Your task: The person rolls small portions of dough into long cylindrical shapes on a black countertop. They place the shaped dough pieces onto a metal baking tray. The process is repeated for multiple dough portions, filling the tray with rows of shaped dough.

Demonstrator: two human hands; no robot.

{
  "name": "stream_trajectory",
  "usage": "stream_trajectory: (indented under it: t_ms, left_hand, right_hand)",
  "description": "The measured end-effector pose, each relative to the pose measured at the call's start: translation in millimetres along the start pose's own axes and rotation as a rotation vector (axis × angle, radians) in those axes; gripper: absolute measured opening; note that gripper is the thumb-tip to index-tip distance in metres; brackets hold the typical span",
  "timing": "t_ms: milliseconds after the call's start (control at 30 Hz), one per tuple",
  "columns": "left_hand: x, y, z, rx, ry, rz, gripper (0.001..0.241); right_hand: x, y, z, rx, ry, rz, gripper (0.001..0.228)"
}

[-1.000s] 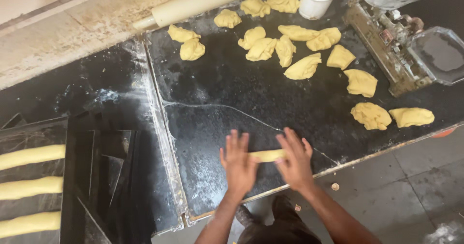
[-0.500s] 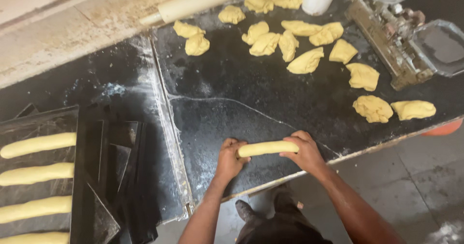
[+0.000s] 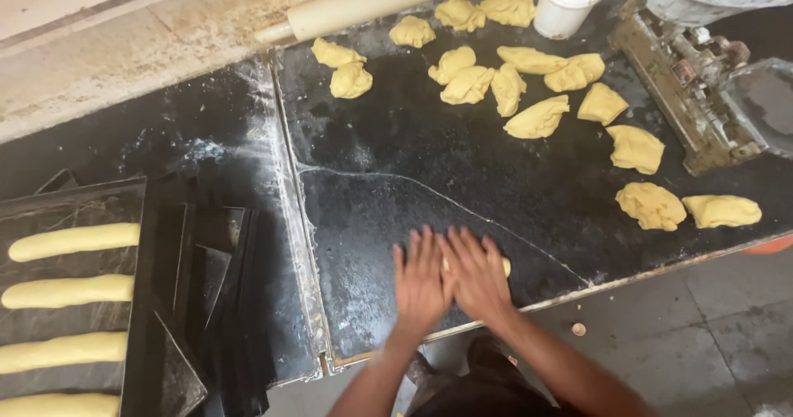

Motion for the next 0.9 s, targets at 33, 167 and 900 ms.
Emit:
stream_trajectory:
  t_ms: [33,167,900]
  left_hand:
    - [5,-27,4,-0.044,-0.157,-0.115,0.071]
    - [35,-121,35,-0.22,-0.046,-0.005,0.074]
    - [12,-21,-5,-0.13,-0.141,0.59,0.077]
  right_hand:
    - [5,-17,-11,0.051,0.021,-0.027,0.059]
    - [25,-86,-80,0.224,-0.044,0.017,0.06]
    - [-23,-4,-28,0.138,-0.19,0.136,0.073]
Point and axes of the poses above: each hand's wrist, its own y-axis away from the middle knuckle, its own x-axis out of the palm, z = x × y, the point moved 8 cm from there along -y, towards the middle knuckle, and after that the axes turned 13 degrees about -x, right-handed, at the moved point
